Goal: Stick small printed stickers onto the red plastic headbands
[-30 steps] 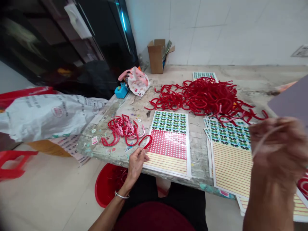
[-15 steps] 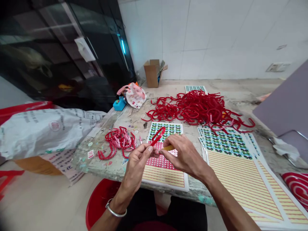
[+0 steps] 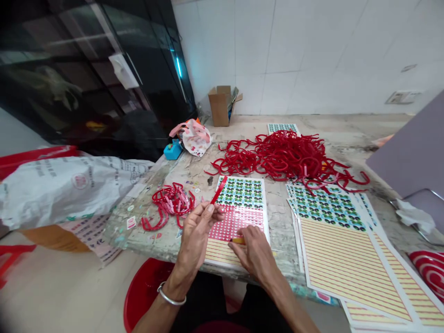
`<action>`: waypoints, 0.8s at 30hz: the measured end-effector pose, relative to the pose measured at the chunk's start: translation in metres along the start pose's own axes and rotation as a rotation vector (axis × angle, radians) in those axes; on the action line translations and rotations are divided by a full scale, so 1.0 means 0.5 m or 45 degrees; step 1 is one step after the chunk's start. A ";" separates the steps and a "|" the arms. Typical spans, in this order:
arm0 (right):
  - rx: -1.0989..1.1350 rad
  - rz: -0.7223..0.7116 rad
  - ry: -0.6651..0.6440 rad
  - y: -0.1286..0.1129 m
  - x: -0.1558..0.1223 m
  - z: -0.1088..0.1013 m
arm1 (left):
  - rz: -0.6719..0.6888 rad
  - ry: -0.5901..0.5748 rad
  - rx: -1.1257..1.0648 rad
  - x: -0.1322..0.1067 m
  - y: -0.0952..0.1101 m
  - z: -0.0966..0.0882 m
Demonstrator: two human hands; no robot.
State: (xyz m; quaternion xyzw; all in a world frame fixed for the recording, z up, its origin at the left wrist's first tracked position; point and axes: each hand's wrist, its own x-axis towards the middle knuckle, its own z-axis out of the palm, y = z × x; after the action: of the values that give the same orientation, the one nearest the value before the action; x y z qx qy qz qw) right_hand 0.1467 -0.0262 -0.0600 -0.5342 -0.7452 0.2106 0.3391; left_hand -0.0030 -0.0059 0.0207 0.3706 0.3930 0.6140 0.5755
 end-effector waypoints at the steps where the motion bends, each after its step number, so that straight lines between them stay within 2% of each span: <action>1: 0.135 0.039 0.039 -0.003 -0.003 0.013 | -0.014 -0.003 -0.005 -0.004 -0.002 0.003; 3: 0.556 0.218 0.062 -0.022 -0.001 0.025 | -0.046 -0.002 -0.004 -0.012 -0.008 0.007; 7: 1.530 0.635 0.121 -0.072 0.018 0.011 | -0.103 -0.027 -0.012 -0.028 -0.020 0.010; 10: 1.814 0.708 0.273 -0.085 0.030 -0.001 | -0.115 -0.042 -0.007 -0.034 -0.031 0.005; 13: 1.655 0.690 0.397 -0.080 0.031 -0.004 | -0.115 -0.017 0.031 -0.039 -0.041 -0.002; 17: 1.149 0.454 0.487 -0.082 0.026 -0.017 | -0.178 -0.036 0.024 -0.050 -0.050 -0.005; 20: 0.952 0.307 0.462 -0.095 0.024 -0.039 | -0.221 -0.057 0.006 -0.058 -0.050 -0.004; 24: 0.866 0.205 0.398 -0.107 0.029 -0.066 | -0.275 -0.041 -0.029 -0.066 -0.045 -0.006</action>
State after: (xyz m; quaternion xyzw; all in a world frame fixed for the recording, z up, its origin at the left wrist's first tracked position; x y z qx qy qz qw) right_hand 0.1330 -0.0325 0.0030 -0.4738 -0.5276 0.3877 0.5889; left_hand 0.0060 -0.0383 -0.0010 0.3293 0.4144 0.5467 0.6488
